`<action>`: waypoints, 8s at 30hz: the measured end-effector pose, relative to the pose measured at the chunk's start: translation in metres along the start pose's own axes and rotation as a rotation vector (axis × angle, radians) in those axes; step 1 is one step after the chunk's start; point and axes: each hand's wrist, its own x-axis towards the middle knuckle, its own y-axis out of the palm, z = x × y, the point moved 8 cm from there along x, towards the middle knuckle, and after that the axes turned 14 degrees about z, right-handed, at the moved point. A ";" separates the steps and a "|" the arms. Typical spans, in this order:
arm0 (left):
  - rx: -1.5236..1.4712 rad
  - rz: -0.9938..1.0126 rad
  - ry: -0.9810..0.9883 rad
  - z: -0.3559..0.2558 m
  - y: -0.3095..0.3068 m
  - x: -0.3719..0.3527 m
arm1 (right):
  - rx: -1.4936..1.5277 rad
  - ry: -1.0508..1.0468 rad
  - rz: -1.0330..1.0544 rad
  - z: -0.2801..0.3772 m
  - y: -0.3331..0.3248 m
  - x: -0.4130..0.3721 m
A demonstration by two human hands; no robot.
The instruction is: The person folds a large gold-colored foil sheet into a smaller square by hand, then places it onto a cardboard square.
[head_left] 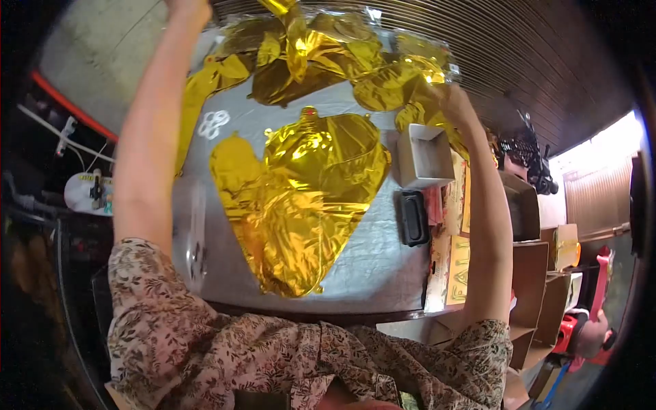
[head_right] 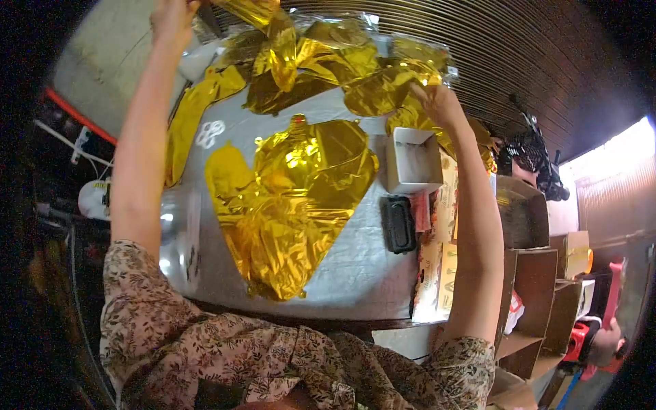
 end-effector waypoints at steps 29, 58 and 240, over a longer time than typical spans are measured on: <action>1.038 0.369 -0.356 0.154 0.033 -0.246 | 0.642 -0.670 -0.090 0.312 -0.055 -0.210; 1.248 0.415 -0.167 0.132 0.001 -0.342 | 0.026 -0.784 -0.215 0.244 0.229 -0.269; 2.117 0.156 -0.360 0.123 -0.038 -0.337 | -0.227 -0.498 -0.127 0.221 0.273 -0.221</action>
